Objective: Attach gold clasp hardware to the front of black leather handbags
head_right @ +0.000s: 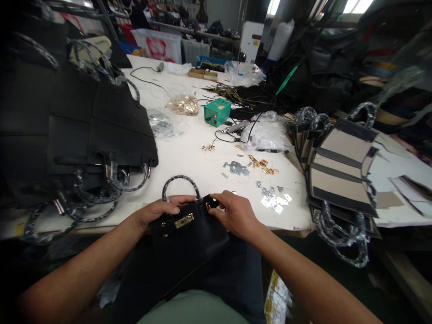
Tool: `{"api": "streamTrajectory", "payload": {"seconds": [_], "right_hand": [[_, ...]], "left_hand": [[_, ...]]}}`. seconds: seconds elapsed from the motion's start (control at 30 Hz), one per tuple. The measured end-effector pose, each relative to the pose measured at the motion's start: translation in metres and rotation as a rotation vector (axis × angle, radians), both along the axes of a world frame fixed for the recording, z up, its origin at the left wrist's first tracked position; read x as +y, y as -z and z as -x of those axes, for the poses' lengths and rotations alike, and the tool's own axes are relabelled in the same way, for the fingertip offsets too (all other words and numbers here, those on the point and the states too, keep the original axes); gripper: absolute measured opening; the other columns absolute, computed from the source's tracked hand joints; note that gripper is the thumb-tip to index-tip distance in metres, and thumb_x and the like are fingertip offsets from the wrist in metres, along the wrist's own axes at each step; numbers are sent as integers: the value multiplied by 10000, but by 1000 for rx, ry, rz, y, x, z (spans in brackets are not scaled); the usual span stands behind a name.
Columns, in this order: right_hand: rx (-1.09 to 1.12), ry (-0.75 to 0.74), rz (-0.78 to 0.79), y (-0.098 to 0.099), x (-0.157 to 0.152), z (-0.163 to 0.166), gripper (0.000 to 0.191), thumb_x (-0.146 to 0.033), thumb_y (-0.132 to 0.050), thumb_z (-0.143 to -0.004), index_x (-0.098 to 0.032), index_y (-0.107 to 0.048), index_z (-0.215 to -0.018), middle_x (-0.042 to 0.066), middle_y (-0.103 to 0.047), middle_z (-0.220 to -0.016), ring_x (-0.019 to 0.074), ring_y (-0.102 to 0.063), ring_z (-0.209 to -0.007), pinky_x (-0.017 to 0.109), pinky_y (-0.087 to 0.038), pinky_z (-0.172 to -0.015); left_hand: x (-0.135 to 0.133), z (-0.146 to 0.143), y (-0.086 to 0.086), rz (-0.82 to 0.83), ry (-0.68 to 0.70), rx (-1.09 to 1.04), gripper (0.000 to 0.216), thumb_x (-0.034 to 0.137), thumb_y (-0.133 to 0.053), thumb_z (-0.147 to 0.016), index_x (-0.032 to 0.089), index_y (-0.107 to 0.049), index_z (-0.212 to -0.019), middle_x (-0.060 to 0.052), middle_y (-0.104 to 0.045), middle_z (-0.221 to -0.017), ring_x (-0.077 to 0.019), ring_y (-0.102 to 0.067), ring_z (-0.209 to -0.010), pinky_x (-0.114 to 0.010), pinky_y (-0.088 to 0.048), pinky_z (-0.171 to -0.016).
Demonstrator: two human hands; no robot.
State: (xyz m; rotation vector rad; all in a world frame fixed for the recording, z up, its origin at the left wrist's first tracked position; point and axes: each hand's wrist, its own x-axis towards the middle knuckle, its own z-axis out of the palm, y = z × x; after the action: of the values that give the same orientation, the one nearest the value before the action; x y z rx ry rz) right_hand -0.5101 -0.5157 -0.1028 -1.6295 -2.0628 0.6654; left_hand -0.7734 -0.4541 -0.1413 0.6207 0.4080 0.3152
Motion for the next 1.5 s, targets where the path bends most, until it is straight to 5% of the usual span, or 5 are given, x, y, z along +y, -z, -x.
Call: {"api": "streamTrajectory", "payload": {"seconds": [0.23, 0.7, 0.93, 1.2, 1.5], "right_hand": [[474, 335, 102, 13, -22, -1, 1134, -503, -838, -617, -290, -187, -1521, 132, -375, -1474, 267, -568, -1112, 403, -498, -894], [877, 303, 279, -14, -59, 11, 786, -407, -841, -636, -260, -515, -1335, 10, -643, -960, 128, -575, -670, 250, -464, -596], [421, 509, -572, -27, -91, 13, 872, -425, -832, -647, -269, -425, -1402, 117, -427, -1432, 326, -429, -1303, 472, -388, -1078], [-33, 455, -895, 15, -88, 70, 671, -218, -645, -862, -382, -363, -1449, 77, -659, -1224, 299, -631, -1124, 413, -592, -816], [617, 629, -539, -53, -129, -18, 347, -326, -532, -928, -281, -631, -1258, 55, -655, -1249, 273, -613, -1157, 409, -495, -1015]], "left_hand": [[-10, 3, -21, -70, 48, 4, 584, 136, -600, -746, 146, -553, -1327, -138, -647, -1260, -274, -648, -1078, -376, -486, -938], [-41, -4, -86, -284, 71, 246, 544, 293, -695, -732, 173, -639, -1259, -118, -647, -1275, -360, -580, -1186, -473, -417, -1043], [-27, -20, -117, -203, -318, 424, 542, 276, -757, -672, 196, -675, -1201, -67, -664, -1264, -349, -603, -1166, -393, -552, -920], [-52, -90, -177, -242, -631, 388, 507, 177, -683, -731, 230, -642, -1233, -78, -703, -1183, -264, -697, -1009, -305, -614, -729], [-77, -109, -172, -567, -616, 193, 517, 457, -729, -740, 251, -657, -1209, -52, -622, -1323, -307, -525, -1263, -417, -527, -986]]}}
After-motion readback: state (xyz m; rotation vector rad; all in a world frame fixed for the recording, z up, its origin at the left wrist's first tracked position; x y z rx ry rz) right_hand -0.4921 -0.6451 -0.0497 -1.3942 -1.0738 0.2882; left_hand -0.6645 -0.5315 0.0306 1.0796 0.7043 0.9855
